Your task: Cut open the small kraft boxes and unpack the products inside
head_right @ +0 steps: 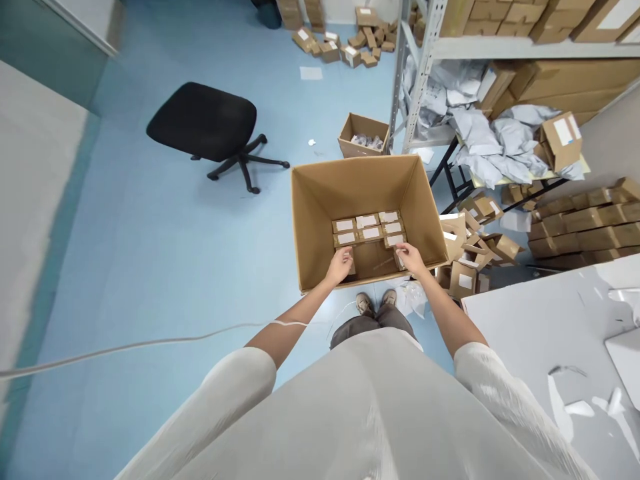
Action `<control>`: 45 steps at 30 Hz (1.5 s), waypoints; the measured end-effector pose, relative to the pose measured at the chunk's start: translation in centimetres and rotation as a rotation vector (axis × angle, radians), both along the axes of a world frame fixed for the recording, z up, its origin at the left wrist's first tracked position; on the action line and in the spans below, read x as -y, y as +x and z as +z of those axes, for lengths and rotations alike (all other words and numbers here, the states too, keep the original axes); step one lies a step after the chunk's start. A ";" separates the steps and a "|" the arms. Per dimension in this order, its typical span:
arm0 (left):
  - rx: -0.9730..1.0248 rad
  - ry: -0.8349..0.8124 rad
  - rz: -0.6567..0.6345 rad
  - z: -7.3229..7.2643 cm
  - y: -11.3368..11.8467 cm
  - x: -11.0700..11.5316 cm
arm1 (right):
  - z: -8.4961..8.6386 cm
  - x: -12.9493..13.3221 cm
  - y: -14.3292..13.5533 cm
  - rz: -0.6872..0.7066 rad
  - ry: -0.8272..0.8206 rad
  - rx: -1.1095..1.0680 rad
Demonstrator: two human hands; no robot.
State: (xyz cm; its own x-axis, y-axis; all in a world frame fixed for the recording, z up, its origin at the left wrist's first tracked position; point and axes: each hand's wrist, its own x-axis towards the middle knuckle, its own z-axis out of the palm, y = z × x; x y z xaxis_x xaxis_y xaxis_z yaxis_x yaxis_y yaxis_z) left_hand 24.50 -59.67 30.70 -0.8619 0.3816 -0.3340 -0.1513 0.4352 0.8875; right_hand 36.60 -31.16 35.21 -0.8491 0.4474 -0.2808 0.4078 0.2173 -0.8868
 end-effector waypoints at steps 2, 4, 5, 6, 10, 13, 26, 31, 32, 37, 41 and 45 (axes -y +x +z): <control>0.022 -0.010 0.020 -1.0 -0.4 0.1 | -1.2 -0.6 -1.3 0.012 -0.008 0.031; 0.041 -0.027 0.051 -2.1 -0.9 0.3 | -2.7 -1.2 -2.8 0.020 -0.025 0.073; 0.049 -0.039 0.067 -2.6 -1.1 0.5 | -3.5 -1.4 -3.7 0.021 -0.033 0.099; 0.056 -0.054 0.079 -3.0 -1.5 0.7 | -4.4 -1.7 -4.6 0.019 -0.039 0.125; 0.060 -0.105 0.059 -4.8 -3.0 0.3 | -8.3 -3.2 -8.4 0.024 -0.033 0.198; 0.065 -0.105 0.012 -6.5 -4.3 -1.5 | -11.5 -4.6 -10.7 0.031 0.015 0.287; 0.128 -0.046 -0.168 -21.2 -5.1 -8.5 | -28.6 -8.2 -10.0 0.000 0.269 0.693; 0.174 -0.035 -0.210 -26.7 -3.8 -8.7 | -35.0 -8.7 -8.0 -0.054 0.334 0.839; 0.182 -0.028 -0.208 -27.6 -3.6 -8.9 | -36.2 -8.8 -7.7 -0.061 0.343 0.844; 0.222 -0.013 -0.194 -30.9 -2.8 -10.2 | -40.4 -8.9 -6.3 -0.010 0.401 0.965; 0.276 -0.004 -0.195 -32.1 -1.3 -10.5 | -42.5 -9.1 -5.7 0.033 0.416 1.008; 0.334 -0.002 -0.185 -32.9 0.6 -10.1 | -44.4 -9.2 -5.0 0.008 0.446 1.015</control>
